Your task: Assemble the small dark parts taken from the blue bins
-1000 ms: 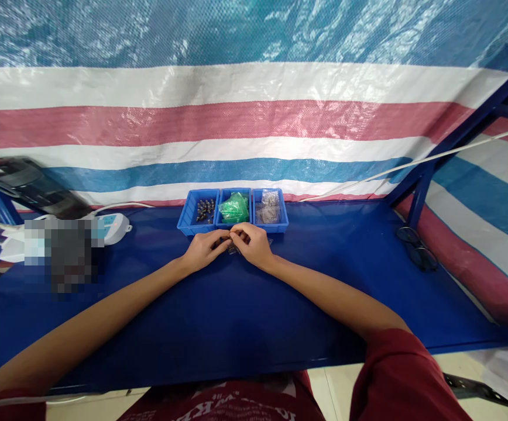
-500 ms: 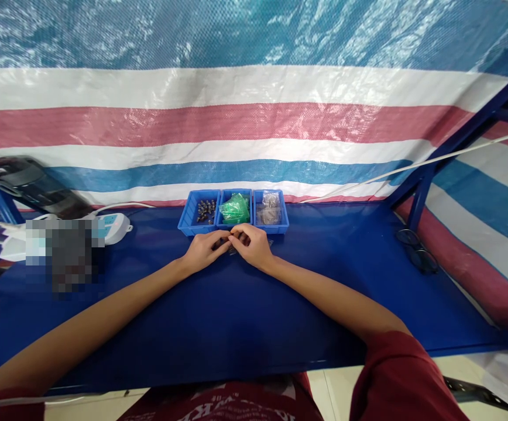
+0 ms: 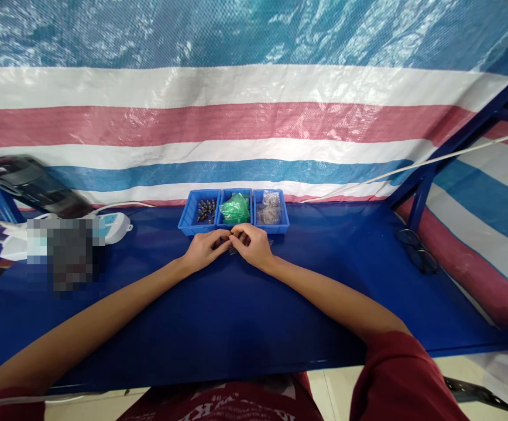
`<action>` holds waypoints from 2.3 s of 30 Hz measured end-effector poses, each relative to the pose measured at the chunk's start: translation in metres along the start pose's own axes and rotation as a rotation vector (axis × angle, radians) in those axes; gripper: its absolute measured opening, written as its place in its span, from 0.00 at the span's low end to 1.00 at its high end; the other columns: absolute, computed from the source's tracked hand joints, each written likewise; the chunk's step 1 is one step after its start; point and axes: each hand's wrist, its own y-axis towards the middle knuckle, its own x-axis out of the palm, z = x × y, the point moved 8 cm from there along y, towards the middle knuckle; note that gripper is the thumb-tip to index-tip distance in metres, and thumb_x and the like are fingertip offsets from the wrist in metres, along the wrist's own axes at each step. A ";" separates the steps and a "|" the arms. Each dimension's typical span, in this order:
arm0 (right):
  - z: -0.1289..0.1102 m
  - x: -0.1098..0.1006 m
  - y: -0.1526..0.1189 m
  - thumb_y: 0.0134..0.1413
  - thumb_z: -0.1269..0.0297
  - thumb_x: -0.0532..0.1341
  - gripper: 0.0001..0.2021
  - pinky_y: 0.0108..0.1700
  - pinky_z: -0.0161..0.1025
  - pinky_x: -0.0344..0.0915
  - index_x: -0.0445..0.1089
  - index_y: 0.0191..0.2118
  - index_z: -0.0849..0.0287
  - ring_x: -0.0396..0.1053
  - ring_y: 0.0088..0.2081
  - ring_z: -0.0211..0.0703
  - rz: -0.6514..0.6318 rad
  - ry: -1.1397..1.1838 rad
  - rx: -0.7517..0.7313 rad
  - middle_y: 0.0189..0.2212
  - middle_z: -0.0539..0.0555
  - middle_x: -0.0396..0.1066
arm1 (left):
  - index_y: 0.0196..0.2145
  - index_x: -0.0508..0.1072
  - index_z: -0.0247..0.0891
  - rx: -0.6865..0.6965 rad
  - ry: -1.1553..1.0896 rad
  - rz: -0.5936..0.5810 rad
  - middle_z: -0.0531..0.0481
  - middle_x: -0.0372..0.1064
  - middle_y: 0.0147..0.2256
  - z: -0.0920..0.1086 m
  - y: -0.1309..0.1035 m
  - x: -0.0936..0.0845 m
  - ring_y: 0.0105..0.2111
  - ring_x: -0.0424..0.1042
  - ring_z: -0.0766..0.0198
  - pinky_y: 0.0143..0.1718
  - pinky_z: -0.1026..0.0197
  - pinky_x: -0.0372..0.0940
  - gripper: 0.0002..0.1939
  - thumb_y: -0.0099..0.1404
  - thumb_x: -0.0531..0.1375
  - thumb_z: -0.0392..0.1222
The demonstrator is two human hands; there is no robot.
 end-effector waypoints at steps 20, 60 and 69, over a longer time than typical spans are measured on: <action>0.009 0.009 0.004 0.53 0.68 0.56 0.05 0.30 0.33 0.64 0.69 0.35 0.60 0.67 0.26 0.36 -0.100 -0.011 0.008 0.27 0.51 0.69 | 0.34 0.68 0.35 0.035 0.060 -0.094 0.52 0.68 0.28 0.001 0.003 0.010 0.25 0.67 0.69 0.24 0.67 0.55 0.12 0.68 0.52 0.45; 0.009 0.006 0.003 0.56 0.66 0.55 0.07 0.30 0.34 0.64 0.69 0.32 0.59 0.68 0.26 0.38 -0.089 -0.024 0.036 0.25 0.51 0.70 | 0.30 0.67 0.36 0.017 0.048 -0.126 0.52 0.68 0.28 0.000 0.002 0.012 0.24 0.65 0.70 0.26 0.67 0.56 0.13 0.68 0.51 0.46; 0.010 0.008 0.004 0.56 0.67 0.55 0.07 0.30 0.33 0.63 0.69 0.32 0.60 0.67 0.26 0.37 -0.115 -0.037 0.043 0.25 0.51 0.69 | 0.30 0.67 0.36 0.031 0.061 -0.127 0.52 0.68 0.29 0.002 0.003 0.012 0.25 0.66 0.70 0.26 0.67 0.56 0.13 0.68 0.51 0.46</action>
